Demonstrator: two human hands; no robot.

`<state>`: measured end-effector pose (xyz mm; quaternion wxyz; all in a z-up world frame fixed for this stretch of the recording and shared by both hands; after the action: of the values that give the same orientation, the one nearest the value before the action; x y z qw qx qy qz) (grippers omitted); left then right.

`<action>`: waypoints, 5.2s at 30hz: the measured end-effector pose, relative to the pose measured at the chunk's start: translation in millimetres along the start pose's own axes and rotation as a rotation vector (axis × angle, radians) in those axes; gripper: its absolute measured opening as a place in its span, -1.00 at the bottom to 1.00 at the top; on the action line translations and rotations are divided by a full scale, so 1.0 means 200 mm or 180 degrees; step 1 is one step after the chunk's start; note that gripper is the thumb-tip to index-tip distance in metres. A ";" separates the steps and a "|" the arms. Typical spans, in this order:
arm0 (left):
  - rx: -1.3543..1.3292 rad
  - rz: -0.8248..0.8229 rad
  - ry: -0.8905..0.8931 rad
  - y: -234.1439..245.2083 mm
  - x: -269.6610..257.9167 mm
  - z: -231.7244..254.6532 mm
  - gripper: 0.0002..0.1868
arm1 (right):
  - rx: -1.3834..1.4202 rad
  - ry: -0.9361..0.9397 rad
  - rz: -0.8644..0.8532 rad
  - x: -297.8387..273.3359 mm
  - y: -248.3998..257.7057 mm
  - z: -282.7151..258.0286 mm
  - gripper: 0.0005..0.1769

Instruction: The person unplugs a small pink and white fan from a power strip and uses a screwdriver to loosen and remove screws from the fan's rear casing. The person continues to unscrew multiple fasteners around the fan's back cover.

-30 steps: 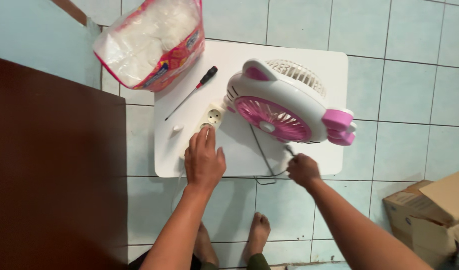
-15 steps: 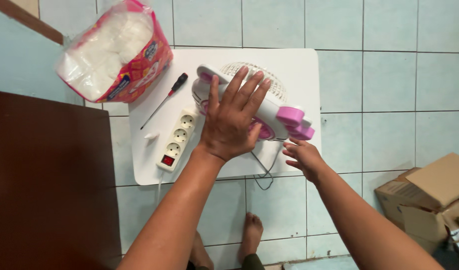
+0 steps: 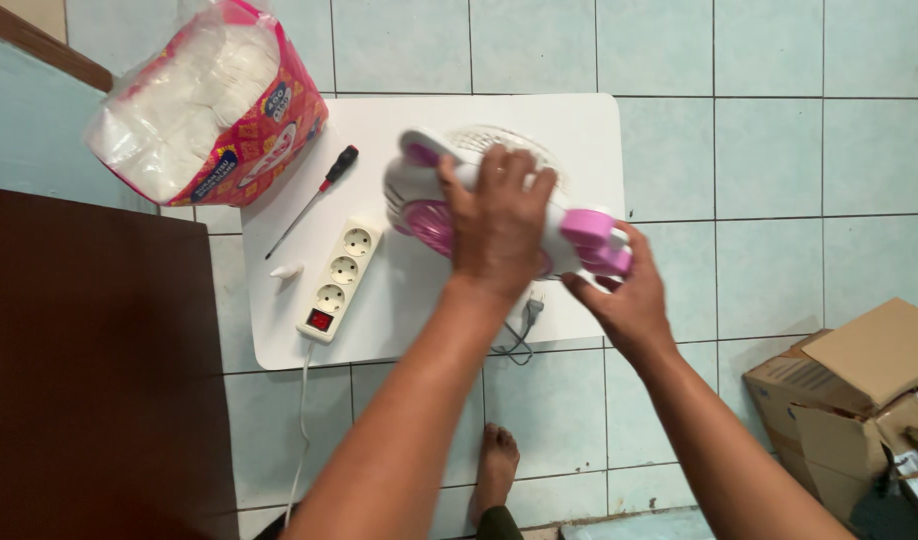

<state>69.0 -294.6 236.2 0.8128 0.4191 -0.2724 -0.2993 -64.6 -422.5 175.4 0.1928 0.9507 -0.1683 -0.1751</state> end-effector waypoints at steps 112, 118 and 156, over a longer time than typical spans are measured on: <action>0.0000 -0.1730 -0.0919 0.38 0.67 -0.38 -0.44 | -0.0536 -0.1276 -0.1037 -0.13 -0.41 0.52 -0.54; -0.0017 -0.2047 -0.0829 0.17 0.61 -0.38 -0.27 | 0.0573 -0.2017 -0.1014 -0.50 -0.41 0.58 -0.53; -0.1255 0.0347 0.1828 -0.07 -0.37 -1.50 -0.68 | -0.1053 -0.0820 -0.2035 0.14 -1.12 0.00 -0.27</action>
<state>223.4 -91.8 60.0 0.9363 0.3061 0.0084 -0.1723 16.5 -238.8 73.0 0.2566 0.8814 0.1444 -0.3693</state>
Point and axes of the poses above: each hand's wrist, its own x-axis towards the middle knuckle, its own y-axis out of the back of the hand, z = x × y, the point moved 10 cm from there along x, towards the middle knuckle, and after that the axes turned 14 degrees about -z, right-handed, at the moved point
